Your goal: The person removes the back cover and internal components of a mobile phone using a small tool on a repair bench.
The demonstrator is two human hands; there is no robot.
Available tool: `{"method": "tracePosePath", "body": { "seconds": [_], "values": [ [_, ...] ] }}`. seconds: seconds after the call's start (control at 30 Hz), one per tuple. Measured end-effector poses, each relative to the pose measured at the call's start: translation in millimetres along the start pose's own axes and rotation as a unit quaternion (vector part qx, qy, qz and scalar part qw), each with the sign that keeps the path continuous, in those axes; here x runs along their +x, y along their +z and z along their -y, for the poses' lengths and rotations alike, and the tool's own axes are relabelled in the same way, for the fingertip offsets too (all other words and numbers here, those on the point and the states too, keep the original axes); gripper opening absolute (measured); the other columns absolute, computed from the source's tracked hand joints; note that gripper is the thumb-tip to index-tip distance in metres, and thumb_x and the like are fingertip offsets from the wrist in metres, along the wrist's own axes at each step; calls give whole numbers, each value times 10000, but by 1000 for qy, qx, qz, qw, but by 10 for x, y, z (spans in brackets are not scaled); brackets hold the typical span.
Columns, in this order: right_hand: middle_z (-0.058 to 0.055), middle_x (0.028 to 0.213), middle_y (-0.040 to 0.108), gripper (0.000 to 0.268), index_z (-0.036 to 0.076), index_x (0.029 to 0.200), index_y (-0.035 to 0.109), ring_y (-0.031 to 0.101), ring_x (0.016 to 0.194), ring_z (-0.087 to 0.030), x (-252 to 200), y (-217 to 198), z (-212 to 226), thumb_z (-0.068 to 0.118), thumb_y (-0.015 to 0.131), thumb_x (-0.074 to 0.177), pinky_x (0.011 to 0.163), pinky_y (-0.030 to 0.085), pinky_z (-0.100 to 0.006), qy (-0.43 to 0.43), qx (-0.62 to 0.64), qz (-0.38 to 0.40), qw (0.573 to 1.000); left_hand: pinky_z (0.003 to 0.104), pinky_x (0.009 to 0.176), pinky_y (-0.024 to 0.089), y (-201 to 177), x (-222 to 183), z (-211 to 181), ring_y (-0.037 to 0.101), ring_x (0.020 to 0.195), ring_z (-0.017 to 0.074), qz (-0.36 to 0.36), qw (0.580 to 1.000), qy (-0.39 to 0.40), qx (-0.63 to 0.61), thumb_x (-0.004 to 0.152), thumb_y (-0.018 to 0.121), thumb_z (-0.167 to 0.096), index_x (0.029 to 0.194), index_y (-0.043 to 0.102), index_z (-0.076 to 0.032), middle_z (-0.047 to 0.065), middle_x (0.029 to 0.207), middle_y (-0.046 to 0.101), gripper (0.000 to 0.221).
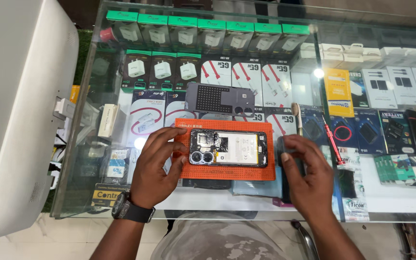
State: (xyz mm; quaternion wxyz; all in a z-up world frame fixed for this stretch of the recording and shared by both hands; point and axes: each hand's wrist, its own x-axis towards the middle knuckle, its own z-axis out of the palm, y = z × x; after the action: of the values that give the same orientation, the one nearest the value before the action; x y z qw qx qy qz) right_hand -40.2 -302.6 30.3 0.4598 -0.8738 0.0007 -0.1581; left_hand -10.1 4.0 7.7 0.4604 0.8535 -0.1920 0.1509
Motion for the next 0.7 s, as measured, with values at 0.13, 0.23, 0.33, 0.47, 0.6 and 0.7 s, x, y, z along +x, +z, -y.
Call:
{"method": "tracePosePath", "body": {
  "seconds": [0.13,0.23,0.33,0.47,0.6,0.7],
  "values": [
    [-121,1295,662,267,-8,1214,667,658,1128,-161,-180,11,-38,29,636,951,942,542,-281,36,52,17,998,418,1009,505,-78,-133,-102,626,1226,300,-39,998,-41,4,865,701,-16,1030,680,-41,75,1284,698,168],
    [-122,1296,658,266,-5,1223,670,649,1144,-160,-299,-37,-168,32,638,962,977,524,-278,21,55,16,998,411,971,516,-196,-294,-195,664,1154,292,-54,997,-61,5,854,695,-18,997,678,-42,77,1200,731,146],
    [-123,1331,647,252,7,1228,667,629,1202,-169,-335,-3,-249,31,650,977,1043,495,-281,-10,49,-2,999,414,958,527,-301,-420,-264,677,1116,296,-69,996,-62,10,872,691,-20,1000,675,-36,80,1169,745,130],
    [-130,1367,637,275,6,1241,662,593,1323,-227,-303,110,-217,14,681,967,1136,441,-325,-31,-43,-17,998,391,911,552,-460,-488,-282,696,1088,284,-87,992,-94,-8,894,679,-30,1009,675,-32,79,1147,751,116],
    [-130,1427,584,281,12,1240,640,535,1375,-255,-210,236,-144,78,683,971,1171,406,-363,-54,-66,-25,996,389,908,547,-560,-506,-247,700,1074,287,-102,991,-90,-6,898,685,-39,1007,676,-31,89,1136,753,109],
    [-130,1454,559,267,23,1241,637,498,1402,-272,-179,256,-106,120,658,993,1177,384,-386,-50,-95,-25,994,385,906,551,-590,-536,-198,707,1061,283,-108,990,-90,-12,897,675,-30,1020,677,-32,89,1123,752,123]
  ]
}}
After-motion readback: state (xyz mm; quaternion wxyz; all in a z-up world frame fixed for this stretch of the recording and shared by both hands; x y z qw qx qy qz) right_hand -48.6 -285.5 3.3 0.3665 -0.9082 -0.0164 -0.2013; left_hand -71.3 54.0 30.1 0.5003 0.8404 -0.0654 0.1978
